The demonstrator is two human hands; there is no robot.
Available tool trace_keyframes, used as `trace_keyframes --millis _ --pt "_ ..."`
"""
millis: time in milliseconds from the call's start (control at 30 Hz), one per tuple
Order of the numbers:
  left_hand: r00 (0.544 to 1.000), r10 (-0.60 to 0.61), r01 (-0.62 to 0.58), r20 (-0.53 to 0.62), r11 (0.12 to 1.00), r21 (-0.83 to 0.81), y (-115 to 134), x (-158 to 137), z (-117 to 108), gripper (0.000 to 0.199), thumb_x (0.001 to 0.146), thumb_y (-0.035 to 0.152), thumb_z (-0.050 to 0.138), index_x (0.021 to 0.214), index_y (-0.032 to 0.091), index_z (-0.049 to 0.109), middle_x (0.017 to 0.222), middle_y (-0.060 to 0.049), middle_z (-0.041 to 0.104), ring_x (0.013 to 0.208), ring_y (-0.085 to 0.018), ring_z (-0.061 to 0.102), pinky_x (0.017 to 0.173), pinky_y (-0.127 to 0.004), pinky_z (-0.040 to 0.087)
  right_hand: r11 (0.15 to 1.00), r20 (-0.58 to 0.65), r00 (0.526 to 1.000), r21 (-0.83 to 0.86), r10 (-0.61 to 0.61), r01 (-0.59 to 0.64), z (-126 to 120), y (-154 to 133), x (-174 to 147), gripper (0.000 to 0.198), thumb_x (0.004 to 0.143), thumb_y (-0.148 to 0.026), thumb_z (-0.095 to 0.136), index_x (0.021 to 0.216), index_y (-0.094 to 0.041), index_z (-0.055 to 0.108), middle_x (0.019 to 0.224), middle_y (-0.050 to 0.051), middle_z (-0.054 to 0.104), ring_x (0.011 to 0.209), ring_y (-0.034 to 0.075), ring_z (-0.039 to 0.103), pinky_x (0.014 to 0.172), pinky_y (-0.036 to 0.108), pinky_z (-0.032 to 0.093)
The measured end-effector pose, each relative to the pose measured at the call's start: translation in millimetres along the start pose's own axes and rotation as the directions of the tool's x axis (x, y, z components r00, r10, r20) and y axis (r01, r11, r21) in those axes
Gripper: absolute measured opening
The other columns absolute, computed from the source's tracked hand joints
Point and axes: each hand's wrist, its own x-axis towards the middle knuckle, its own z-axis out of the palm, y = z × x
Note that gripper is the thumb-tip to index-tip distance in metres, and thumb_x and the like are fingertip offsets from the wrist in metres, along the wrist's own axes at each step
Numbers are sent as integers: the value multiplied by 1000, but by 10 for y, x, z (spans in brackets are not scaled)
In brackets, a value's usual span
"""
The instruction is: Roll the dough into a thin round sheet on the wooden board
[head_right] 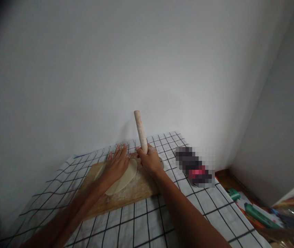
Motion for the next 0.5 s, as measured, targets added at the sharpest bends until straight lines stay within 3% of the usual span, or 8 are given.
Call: trace_keyframes --millis 300,500 --pt "999 29 -29 -13 1000 3 102 -21 -102 53 103 28 28 150 9 42 156 -17 42 149 -37 28 118 -64 22 1000 -16 1000 -2 -17 17 19 -6 -2 34 89 -51 61 84 -18 60 65 0 63 43 9 50 40 21 37" --pt "987 -66 70 145 997 -22 62 17 -31 53 103 30 31 151 10 38 154 -18 44 144 -37 38 113 -62 33 1000 -10 1000 -7 -22 21 12 13 8 35 89 -53 61 87 -17 60 65 -2 61 41 8 48 38 20 36"
